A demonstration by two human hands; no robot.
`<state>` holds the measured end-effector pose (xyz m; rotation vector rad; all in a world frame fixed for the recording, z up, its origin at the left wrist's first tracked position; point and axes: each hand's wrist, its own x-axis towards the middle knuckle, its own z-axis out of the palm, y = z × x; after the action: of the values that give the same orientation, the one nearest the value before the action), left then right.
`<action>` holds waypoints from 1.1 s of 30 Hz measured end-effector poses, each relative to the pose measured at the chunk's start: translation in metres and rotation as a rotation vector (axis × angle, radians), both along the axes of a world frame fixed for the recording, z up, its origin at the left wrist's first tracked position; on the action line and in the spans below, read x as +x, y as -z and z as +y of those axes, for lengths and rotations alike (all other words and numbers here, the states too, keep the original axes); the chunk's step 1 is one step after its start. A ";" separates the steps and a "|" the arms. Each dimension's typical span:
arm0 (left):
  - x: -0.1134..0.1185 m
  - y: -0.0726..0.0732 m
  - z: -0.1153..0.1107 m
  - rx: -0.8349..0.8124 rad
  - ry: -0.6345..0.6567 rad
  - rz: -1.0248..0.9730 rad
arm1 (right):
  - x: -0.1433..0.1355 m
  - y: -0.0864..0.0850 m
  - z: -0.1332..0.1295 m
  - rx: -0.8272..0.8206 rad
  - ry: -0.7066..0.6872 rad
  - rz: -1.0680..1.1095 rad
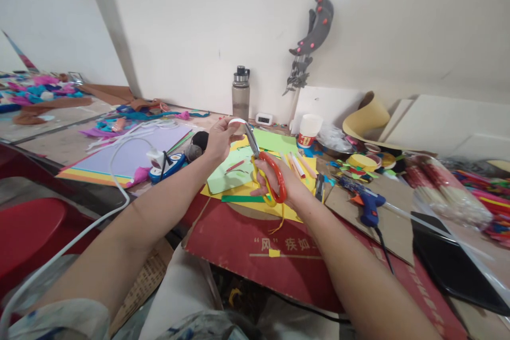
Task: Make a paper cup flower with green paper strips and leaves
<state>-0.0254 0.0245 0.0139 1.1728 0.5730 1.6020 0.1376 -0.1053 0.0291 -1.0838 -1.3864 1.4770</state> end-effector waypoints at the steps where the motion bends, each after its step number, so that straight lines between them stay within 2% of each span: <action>1: 0.000 0.000 0.000 0.003 -0.013 0.001 | 0.001 0.001 0.001 0.001 -0.004 0.009; 5: 0.000 -0.001 0.003 -0.008 -0.089 0.008 | 0.003 0.006 0.001 -0.026 -0.105 0.026; 8: -0.003 -0.002 0.007 -0.012 -0.061 -0.032 | 0.005 0.006 0.000 0.027 -0.175 -0.041; 10: -0.007 -0.002 0.010 -0.030 -0.001 -0.056 | 0.008 0.003 0.000 0.147 -0.097 -0.168; 12: -0.009 -0.002 0.013 -0.077 0.044 -0.067 | 0.014 0.000 0.003 0.317 0.075 -0.372; 15: -0.011 -0.001 0.015 -0.164 0.077 -0.080 | 0.024 -0.003 0.009 0.567 0.317 -0.837; 17: -0.012 -0.002 0.015 -0.190 0.125 -0.084 | 0.029 -0.004 0.013 0.632 0.380 -1.104; 19: -0.012 -0.003 0.013 -0.191 0.191 -0.077 | 0.032 -0.004 0.014 0.641 0.377 -1.253; 22: -0.011 -0.005 0.010 -0.207 0.233 -0.066 | 0.032 -0.003 0.015 0.652 0.359 -1.330; 33: -0.016 -0.007 0.011 -0.170 0.218 0.001 | 0.030 -0.002 0.013 0.704 0.358 -1.350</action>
<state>-0.0413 0.0351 0.0208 1.0705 0.5502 1.3412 0.1674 -0.0919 0.0308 -1.7481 -2.1292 -0.2426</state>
